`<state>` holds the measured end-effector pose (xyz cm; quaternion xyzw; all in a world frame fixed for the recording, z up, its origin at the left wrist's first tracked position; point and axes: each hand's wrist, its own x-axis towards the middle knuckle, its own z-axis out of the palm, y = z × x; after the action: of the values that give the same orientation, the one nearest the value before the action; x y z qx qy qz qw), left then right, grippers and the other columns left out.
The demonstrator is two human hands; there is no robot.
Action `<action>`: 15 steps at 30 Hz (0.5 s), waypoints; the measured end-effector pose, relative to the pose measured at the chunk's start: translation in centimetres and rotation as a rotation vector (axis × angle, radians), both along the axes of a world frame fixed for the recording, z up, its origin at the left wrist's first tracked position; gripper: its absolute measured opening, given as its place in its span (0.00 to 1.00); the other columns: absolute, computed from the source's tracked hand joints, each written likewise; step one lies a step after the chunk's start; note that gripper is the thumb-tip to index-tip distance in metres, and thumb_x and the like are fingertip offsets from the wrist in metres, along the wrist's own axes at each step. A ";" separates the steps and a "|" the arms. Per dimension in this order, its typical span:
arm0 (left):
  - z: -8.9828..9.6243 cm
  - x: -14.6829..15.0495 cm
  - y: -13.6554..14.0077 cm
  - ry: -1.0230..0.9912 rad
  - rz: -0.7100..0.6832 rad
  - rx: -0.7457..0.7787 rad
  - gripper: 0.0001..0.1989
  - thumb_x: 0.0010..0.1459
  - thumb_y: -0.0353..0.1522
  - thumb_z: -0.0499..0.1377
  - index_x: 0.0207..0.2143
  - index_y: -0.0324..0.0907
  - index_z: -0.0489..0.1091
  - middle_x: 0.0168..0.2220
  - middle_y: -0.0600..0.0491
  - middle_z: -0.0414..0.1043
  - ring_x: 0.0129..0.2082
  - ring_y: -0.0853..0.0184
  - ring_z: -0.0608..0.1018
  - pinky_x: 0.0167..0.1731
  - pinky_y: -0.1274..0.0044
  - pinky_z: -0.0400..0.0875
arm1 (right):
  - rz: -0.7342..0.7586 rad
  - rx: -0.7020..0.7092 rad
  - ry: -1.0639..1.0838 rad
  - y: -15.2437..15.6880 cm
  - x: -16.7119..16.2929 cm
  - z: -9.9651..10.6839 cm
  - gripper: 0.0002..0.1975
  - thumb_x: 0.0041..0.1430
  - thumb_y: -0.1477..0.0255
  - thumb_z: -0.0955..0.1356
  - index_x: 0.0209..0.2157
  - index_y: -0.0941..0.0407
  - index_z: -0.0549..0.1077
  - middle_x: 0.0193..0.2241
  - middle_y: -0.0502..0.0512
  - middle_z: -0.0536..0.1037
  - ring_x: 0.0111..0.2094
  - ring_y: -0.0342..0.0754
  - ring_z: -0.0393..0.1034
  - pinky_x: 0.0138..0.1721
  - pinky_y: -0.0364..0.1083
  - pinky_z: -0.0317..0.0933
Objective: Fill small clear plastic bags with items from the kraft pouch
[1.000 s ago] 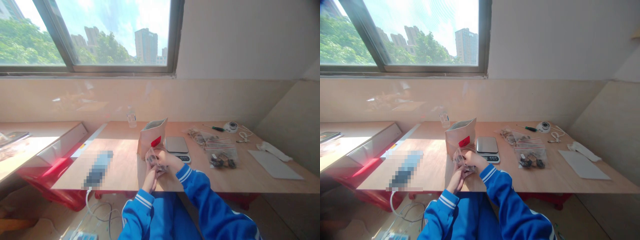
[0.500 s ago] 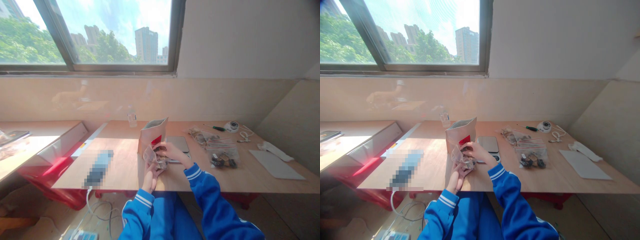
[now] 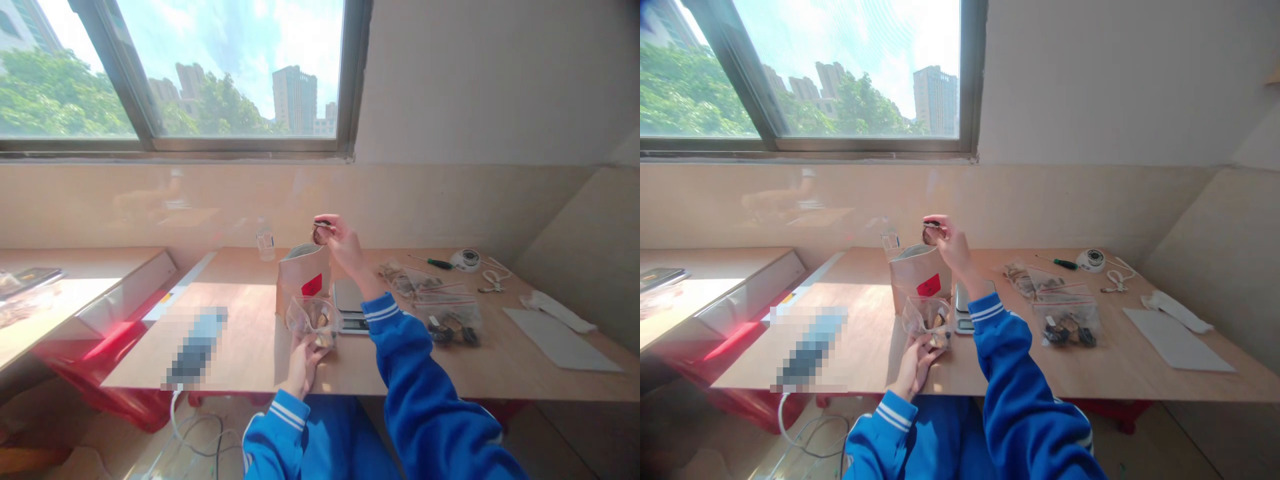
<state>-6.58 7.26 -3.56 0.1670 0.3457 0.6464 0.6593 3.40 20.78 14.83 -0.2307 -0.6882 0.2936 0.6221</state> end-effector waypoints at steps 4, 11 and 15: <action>0.2 0.0 -0.1 0.023 -0.023 -0.009 0.35 0.48 0.27 0.60 0.59 0.50 0.52 0.39 0.51 0.76 0.33 0.63 0.80 0.36 0.68 0.74 | 0.016 0.068 -0.121 0.3 -1.3 -0.3 0.09 0.60 0.67 0.65 0.39 0.56 0.71 0.40 0.55 0.75 0.40 0.44 0.69 0.45 0.45 0.64; -0.2 -0.1 0.3 0.016 -0.026 -0.044 0.37 0.48 0.29 0.62 0.59 0.50 0.52 0.41 0.48 0.76 0.34 0.61 0.80 0.35 0.68 0.74 | 0.153 0.062 -0.198 -0.8 -1.6 -2.2 0.07 0.60 0.67 0.64 0.39 0.55 0.70 0.41 0.55 0.72 0.44 0.46 0.68 0.46 0.46 0.65; -0.3 -0.2 0.4 0.007 -0.021 -0.068 0.37 0.48 0.28 0.61 0.59 0.50 0.52 0.40 0.48 0.76 0.35 0.59 0.80 0.36 0.67 0.74 | 0.173 0.100 -0.222 -0.9 -1.4 -2.0 0.07 0.61 0.69 0.63 0.39 0.54 0.70 0.40 0.55 0.71 0.44 0.46 0.68 0.47 0.46 0.64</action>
<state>-6.74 7.67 -3.90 0.1504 0.3680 0.6269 0.6701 2.00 19.87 12.85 -0.1703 -0.7838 0.2839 0.5253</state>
